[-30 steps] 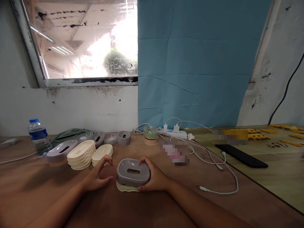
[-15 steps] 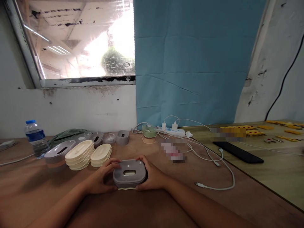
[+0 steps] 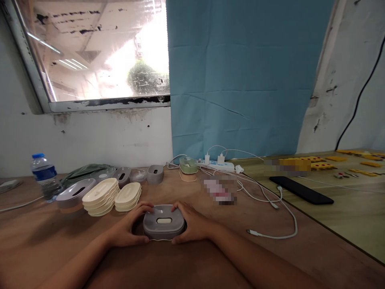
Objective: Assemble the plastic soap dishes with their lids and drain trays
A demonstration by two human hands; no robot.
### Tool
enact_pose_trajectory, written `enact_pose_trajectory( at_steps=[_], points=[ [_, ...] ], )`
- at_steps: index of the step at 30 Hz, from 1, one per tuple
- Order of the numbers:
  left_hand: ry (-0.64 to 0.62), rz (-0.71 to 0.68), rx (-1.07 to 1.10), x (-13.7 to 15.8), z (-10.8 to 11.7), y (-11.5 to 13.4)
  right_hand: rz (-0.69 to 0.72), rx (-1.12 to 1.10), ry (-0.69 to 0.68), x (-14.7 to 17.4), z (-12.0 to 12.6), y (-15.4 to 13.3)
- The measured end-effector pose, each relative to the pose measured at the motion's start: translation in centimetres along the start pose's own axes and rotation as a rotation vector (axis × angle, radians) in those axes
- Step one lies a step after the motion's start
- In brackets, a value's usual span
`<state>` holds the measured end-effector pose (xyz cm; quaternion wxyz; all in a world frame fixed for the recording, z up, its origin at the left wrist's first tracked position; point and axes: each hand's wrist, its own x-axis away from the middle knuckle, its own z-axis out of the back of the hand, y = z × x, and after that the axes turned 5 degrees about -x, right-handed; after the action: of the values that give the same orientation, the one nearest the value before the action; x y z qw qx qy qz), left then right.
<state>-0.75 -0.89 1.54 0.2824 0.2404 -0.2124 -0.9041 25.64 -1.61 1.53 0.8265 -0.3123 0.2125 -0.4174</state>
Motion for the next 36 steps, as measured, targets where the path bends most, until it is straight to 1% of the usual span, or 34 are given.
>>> enact_pose_trajectory(
  at_steps=[2,3,4,6,8,9,12,15,18,21,24,27,30,32,34,35,36],
  points=[
    [0.01,-0.018,-0.012,0.0,0.1,-0.1,0.012,0.014,-0.006,0.0,0.1,0.0],
    [0.039,-0.015,-0.039,-0.1,0.1,-0.2,0.019,0.018,-0.004,0.0,0.1,0.0],
    [0.09,0.0,-0.086,-0.4,0.2,-0.4,0.026,0.02,-0.002,0.0,0.1,0.0],
    [0.247,0.082,-0.248,-1.5,0.6,-1.4,0.039,0.018,0.0,0.0,0.1,0.1],
    [0.398,0.194,-0.42,-3.3,1.5,-3.0,0.047,0.015,-0.006,0.0,0.1,0.2],
    [0.437,0.24,-0.465,-4.4,2.1,-4.0,0.048,0.015,-0.011,0.1,0.1,0.3],
    [0.48,0.35,-0.5,-7.4,4.3,-7.5,0.04,0.02,-0.02,0.0,0.1,0.4],
    [0.462,0.467,-0.499,-9.1,5.8,-10.7,0.044,0.022,-0.017,0.0,0.1,0.5],
    [0.435,0.518,-0.475,-9.5,6.2,-12.6,0.046,0.019,-0.02,-0.1,0.1,0.6],
    [0.454,0.502,-0.442,-9.4,5.8,-13.3,0.046,0.015,-0.019,-0.1,0.1,0.7],
    [0.528,0.443,-0.395,-9.3,5.6,-13.2,0.052,0.013,-0.023,-0.1,0.1,0.7],
    [0.652,0.357,-0.329,-9.5,6.1,-12.4,0.046,0.015,-0.027,0.0,0.2,0.4],
    [0.804,0.27,-0.247,-9.5,6.6,-10.3,0.016,0.003,-0.029,0.0,0.2,0.2],
    [0.886,0.217,-0.19,-9.4,6.6,-8.1,0.011,-0.029,-0.027,0.0,0.1,0.4],
    [0.955,0.159,-0.055,-8.8,6.1,-5.4,0.041,-0.109,-0.012,-0.2,-0.1,1.0],
    [1.006,0.111,0.157,-8.3,5.7,-4.0,0.066,-0.172,0.009,-0.4,-0.2,1.3],
    [1.012,0.083,0.371,-7.7,5.2,-2.6,0.095,-0.244,0.045,-0.5,-0.4,1.6]
  ],
)
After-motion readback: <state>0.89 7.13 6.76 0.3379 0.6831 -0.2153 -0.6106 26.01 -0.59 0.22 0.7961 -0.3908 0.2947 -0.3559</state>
